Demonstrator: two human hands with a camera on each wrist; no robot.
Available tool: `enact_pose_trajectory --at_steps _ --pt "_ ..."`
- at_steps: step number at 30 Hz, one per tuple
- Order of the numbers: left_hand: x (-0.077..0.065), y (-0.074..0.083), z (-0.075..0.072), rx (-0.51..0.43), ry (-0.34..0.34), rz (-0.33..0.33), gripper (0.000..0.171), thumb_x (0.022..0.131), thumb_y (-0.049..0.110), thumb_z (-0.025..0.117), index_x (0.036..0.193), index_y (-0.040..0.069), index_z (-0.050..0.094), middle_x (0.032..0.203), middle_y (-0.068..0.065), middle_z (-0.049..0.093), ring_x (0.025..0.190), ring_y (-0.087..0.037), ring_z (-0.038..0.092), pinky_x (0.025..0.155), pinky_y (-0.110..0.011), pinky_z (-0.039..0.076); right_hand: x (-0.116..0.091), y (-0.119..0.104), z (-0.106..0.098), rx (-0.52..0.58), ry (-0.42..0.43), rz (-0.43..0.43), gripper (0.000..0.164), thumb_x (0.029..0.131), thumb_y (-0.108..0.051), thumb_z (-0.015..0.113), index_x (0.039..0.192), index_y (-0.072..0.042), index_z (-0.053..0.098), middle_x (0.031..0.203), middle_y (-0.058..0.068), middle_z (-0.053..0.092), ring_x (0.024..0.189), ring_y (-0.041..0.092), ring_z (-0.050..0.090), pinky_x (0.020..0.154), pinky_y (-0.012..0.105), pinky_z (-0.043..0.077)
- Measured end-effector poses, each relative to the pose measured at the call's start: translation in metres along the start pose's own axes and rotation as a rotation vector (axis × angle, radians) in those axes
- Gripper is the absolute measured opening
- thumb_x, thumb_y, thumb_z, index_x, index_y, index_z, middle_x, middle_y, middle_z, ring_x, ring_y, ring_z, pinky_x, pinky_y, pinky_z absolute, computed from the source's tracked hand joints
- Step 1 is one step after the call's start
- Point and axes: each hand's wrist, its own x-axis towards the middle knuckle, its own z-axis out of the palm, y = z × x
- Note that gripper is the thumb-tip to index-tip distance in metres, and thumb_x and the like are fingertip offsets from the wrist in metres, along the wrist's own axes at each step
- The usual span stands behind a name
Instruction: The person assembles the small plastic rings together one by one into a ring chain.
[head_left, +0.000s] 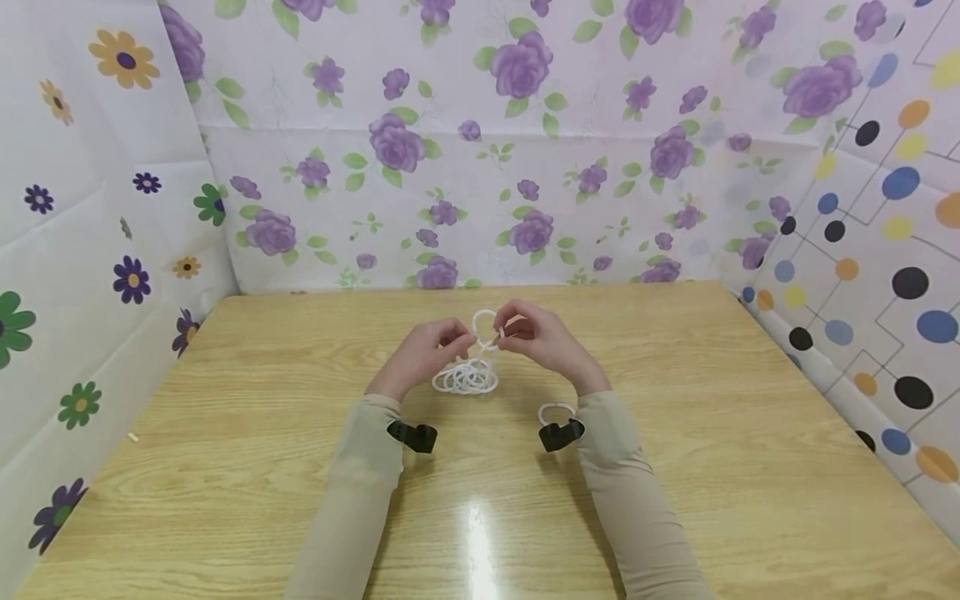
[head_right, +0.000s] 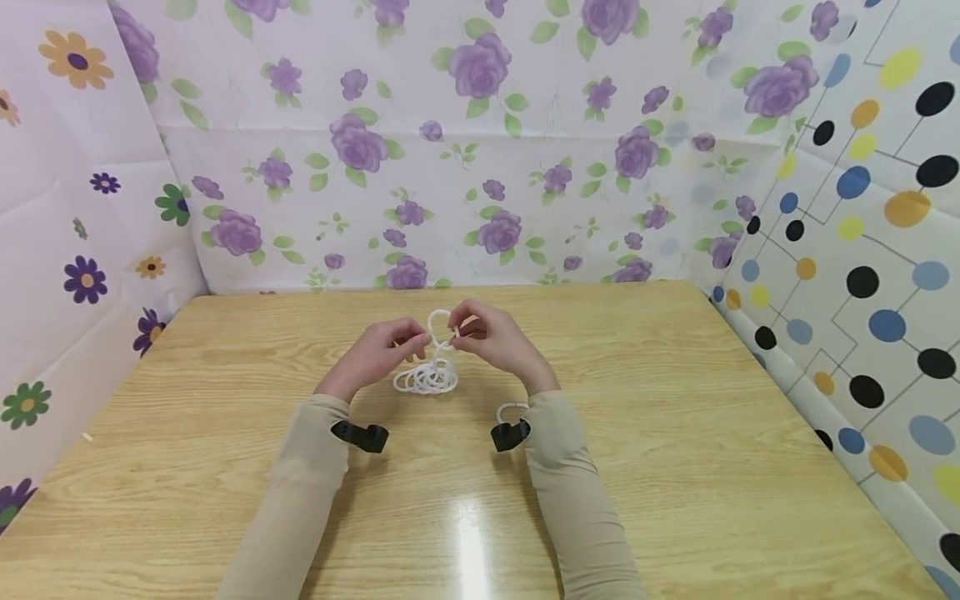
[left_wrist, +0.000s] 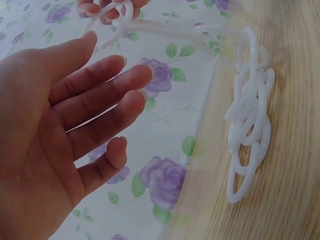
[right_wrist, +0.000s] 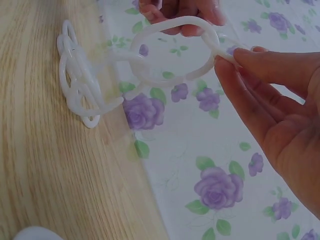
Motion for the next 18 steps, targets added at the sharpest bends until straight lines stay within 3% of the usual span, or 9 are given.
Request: enact_pose_trajectory --at_steps 4,8,12,18 --pt "0.0014 -0.0006 0.0010 0.002 -0.004 0.007 0.027 0.099 0.038 0.053 0.101 0.014 0.067 0.078 -0.002 0.064 0.073 -0.015 0.056 0.071 -0.030 0.045 0.0000 -0.0009 0.0001 0.035 0.002 0.016 0.021 0.089 0.002 0.065 0.108 0.000 0.057 0.108 0.017 0.060 0.102 0.031 0.066 0.087 0.031 0.056" --pt "0.0027 -0.0013 0.0027 0.013 -0.007 0.042 0.025 0.099 0.032 0.055 0.100 0.010 0.067 0.075 -0.001 0.062 0.071 -0.014 0.055 0.070 -0.028 0.045 -0.0004 -0.0022 0.0004 0.072 -0.019 0.018 0.021 0.089 0.004 0.064 0.109 0.002 0.056 0.111 0.023 0.057 0.104 0.035 0.065 0.088 0.032 0.056" --pt "0.0006 0.0001 0.0020 0.021 0.009 0.060 0.022 0.099 0.025 0.056 0.097 0.006 0.067 0.074 -0.004 0.062 0.070 -0.014 0.054 0.069 -0.028 0.044 0.0005 -0.0023 0.0004 0.029 -0.053 0.002 0.017 0.092 0.000 0.061 0.108 0.001 0.057 0.113 0.029 0.058 0.104 0.035 0.066 0.088 0.034 0.056" --pt "-0.0011 0.0043 0.0004 0.054 0.047 0.047 0.020 0.098 0.025 0.056 0.099 0.009 0.068 0.081 -0.005 0.066 0.075 -0.015 0.057 0.069 -0.028 0.046 -0.0013 -0.0016 -0.0050 -0.055 -0.070 0.012 0.011 0.095 -0.008 0.059 0.106 -0.005 0.063 0.110 0.016 0.066 0.104 0.028 0.067 0.089 0.037 0.054"
